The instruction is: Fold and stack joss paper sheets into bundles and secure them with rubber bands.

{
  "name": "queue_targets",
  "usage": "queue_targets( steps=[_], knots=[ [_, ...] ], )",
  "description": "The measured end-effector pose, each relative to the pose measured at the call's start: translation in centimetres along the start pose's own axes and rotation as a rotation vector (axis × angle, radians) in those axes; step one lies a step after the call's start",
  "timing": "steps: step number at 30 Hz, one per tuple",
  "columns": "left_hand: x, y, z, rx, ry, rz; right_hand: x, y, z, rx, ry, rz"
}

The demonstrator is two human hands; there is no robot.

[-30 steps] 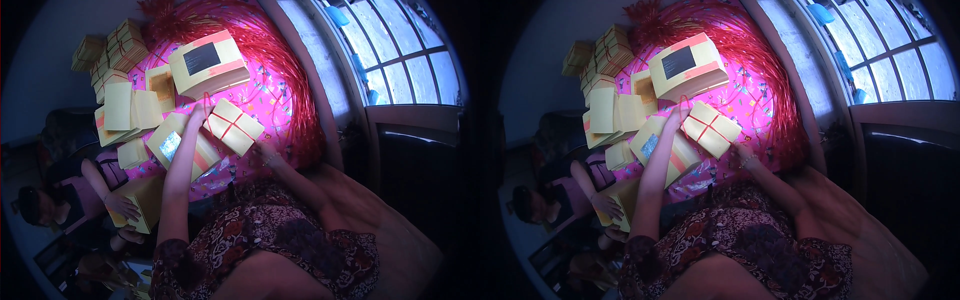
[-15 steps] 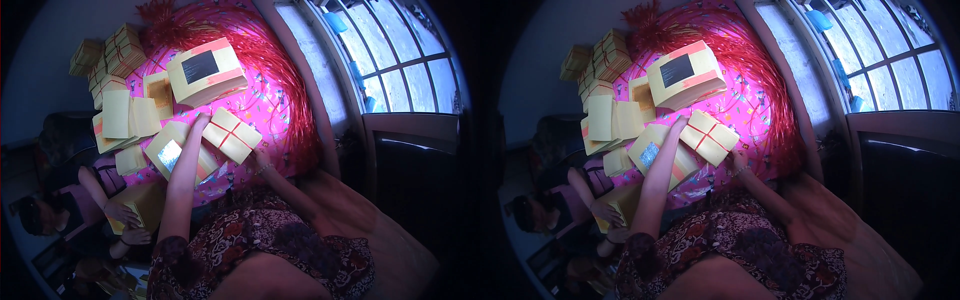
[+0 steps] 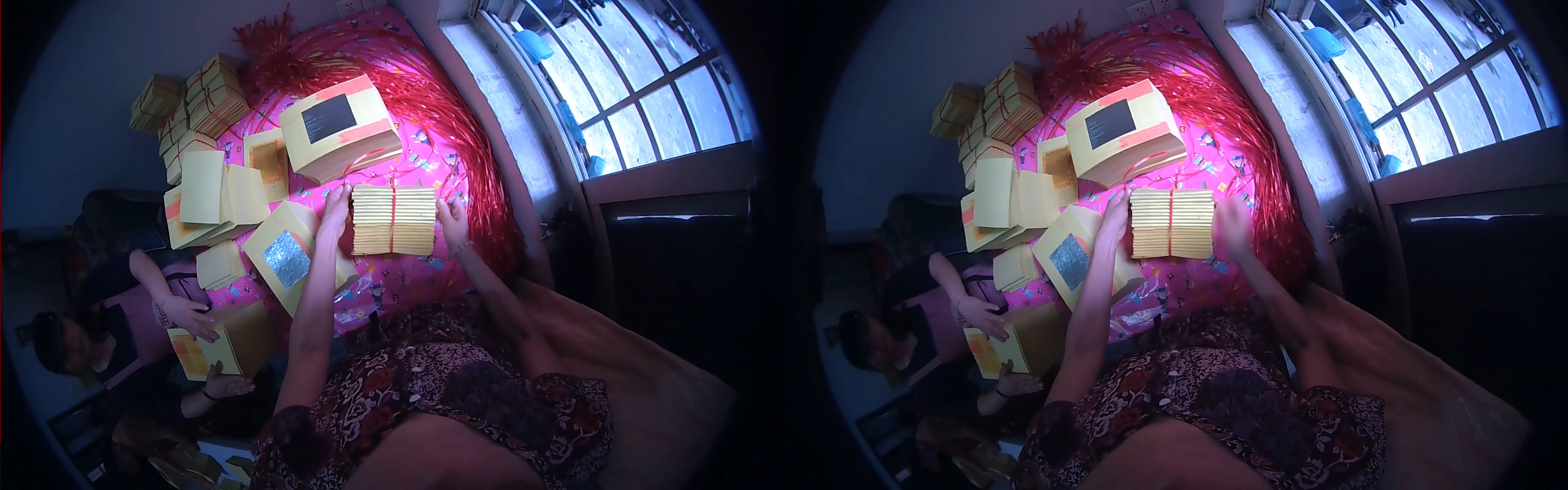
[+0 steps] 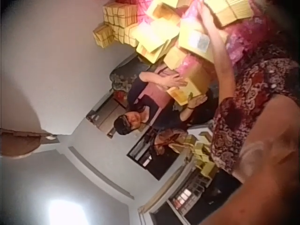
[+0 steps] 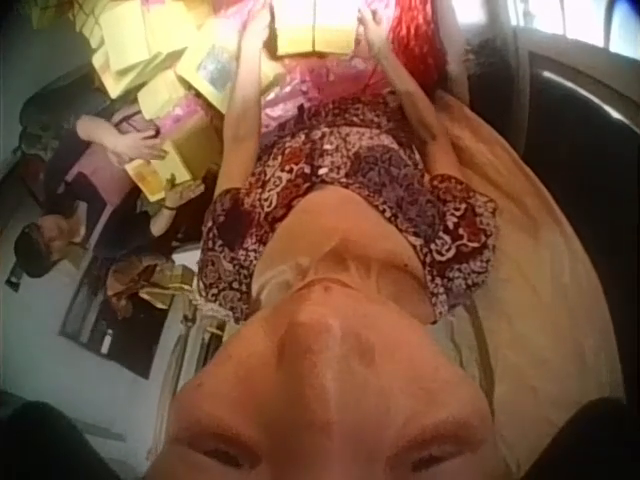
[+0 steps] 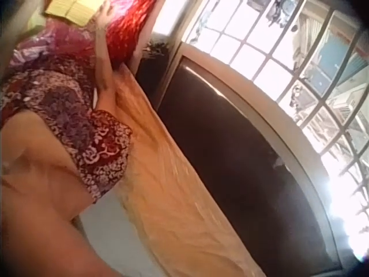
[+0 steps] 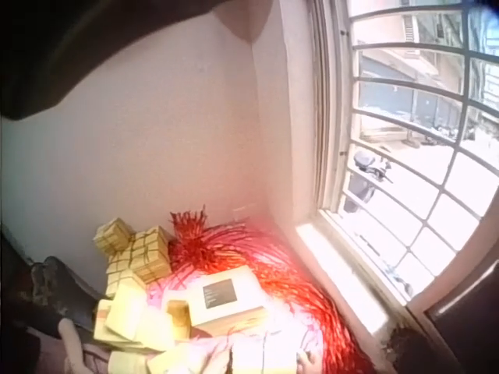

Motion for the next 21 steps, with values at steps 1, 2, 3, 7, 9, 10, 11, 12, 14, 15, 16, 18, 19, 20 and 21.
queue_targets(
  steps=[1, 2, 3, 7, 9, 10, 11, 12, 14, 15, 16, 18, 19, 20, 21],
  knots=[
    [-0.6, -0.5, 1.3, 0.016, -0.114, 0.011, 0.6, 0.1, -0.3, 0.004, -0.005, -0.058],
    [-1.1, -0.2, 1.4, 0.011, -0.123, 0.019, 0.7, -0.6, -0.9, -0.023, 0.014, -0.138],
    [-1.6, 0.2, 2.3, 0.017, -0.216, 0.042, 0.8, -0.8, -1.2, -0.022, 0.016, -0.15],
    [-3.8, 1.2, 4.3, -0.06, -0.403, 0.076, 0.4, -1.6, -1.8, -0.08, -0.056, -0.209],
    [-4.6, 1.2, 4.8, -0.13, -0.401, 0.052, -0.2, -2.4, -2.5, -0.107, -0.065, -0.251],
    [-5.0, 1.3, 4.6, -0.129, -0.39, 0.064, -0.4, -2.8, -2.8, -0.111, -0.067, -0.261],
    [-5.6, 1.7, 4.2, -0.129, -0.38, 0.078, -0.8, -3.2, -3.2, -0.12, -0.038, -0.289],
    [-6.0, 2.1, 4.2, -0.167, -0.385, 0.084, -1.1, -3.6, -3.4, -0.129, -0.009, -0.318],
    [-7.0, 2.8, 4.0, 0.081, -0.446, 0.189, -1.3, -4.0, -3.5, -0.158, 0.002, -0.342],
    [-7.8, 2.6, 4.2, 0.145, -0.513, 0.221, -1.3, -4.1, -3.5, -0.185, 0.018, -0.354],
    [-8.6, 2.9, 3.6, 0.223, -0.481, 0.257, -1.4, -4.2, -3.5, -0.211, 0.033, -0.368],
    [-10.2, 2.8, 3.3, 0.317, -0.486, 0.311, -1.3, -3.2, -3.3, -0.259, 0.071, -0.397],
    [-11.3, 2.2, 4.5, 0.502, -0.637, 0.355, -1.4, -2.9, -3.2, -0.304, 0.11, -0.422],
    [-12.6, 1.1, 5.7, 0.689, -0.789, 0.394, -1.6, -2.8, -3.5, -0.305, 0.112, -0.422],
    [-13.5, 0.7, 6.0, 0.765, -0.811, 0.462, -2.0, -2.7, -3.7, -0.368, 0.14, -0.425]
  ],
)
Point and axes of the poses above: each hand's wrist, its own x-axis towards the middle knuckle, its own y-axis out of the back of the hand, z = x × y, the point moved 10 cm from there along x, towards the middle knuckle, and after that the axes turned 15 degrees about z, right-handed, at the moved point
